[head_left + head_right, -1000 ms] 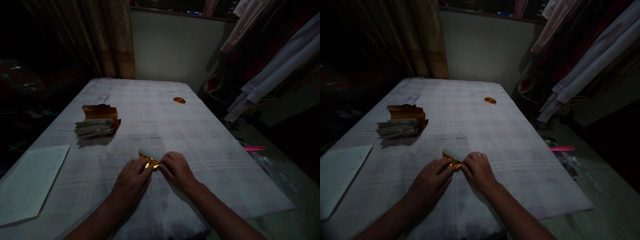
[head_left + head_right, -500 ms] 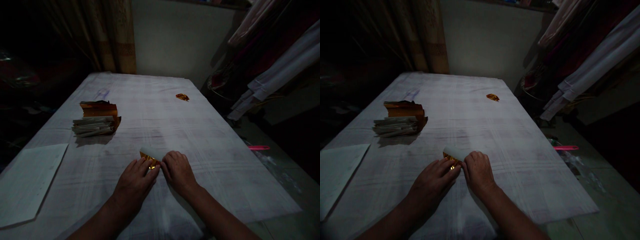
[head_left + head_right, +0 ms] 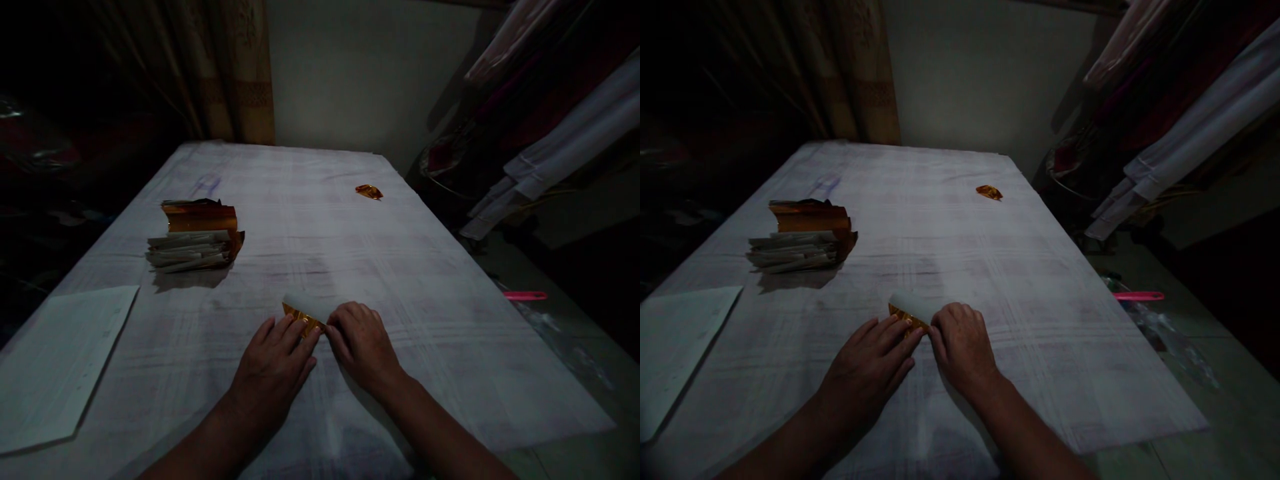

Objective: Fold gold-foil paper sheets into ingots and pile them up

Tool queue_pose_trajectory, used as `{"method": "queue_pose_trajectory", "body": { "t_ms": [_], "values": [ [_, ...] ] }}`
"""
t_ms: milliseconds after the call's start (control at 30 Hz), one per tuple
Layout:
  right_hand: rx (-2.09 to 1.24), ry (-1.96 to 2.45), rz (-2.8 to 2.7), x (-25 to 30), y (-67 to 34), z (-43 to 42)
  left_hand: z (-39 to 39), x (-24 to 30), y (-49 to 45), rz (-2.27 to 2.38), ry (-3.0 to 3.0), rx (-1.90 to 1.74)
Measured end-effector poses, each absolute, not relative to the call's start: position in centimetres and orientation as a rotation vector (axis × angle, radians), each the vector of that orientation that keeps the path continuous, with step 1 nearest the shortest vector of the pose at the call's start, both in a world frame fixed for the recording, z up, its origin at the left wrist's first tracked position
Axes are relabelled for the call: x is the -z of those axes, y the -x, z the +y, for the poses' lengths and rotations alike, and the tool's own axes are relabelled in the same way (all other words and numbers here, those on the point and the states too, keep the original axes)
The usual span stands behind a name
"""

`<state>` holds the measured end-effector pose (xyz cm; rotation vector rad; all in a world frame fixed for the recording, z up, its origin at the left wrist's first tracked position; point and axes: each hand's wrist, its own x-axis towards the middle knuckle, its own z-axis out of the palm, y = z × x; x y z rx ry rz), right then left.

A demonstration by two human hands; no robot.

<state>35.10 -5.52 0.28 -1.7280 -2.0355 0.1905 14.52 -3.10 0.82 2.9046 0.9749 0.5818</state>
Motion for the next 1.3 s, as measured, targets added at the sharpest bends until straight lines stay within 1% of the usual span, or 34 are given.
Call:
{"method": "queue_pose_trajectory", "body": {
  "t_ms": [400, 733, 967, 1167, 1300],
  "values": [
    [-0.228, 1.740, -1.960, -0.2, -35.0, -5.5, -3.2, -1.0, -14.7, 0.990, -2.887, -0.539],
    [-0.219, 1.845, -1.916, -0.5, -34.3, -5.2, -3.2, -0.7, -14.7, 0.984, -2.910, -0.519],
    [-0.219, 1.798, -1.839, -0.1, -34.0, -5.4, -2.9, -0.9, -14.6, 0.962, -2.907, -0.513],
    [-0.263, 1.831, -1.827, -0.2, -34.0, -5.4, -2.2, -1.5, -13.4, 0.839, -2.938, -0.437],
    [-0.234, 1.822, -1.827, -0.1, -33.9, -5.3, -1.2, -1.5, -12.1, 0.690, -2.977, -0.401]
  ]
}}
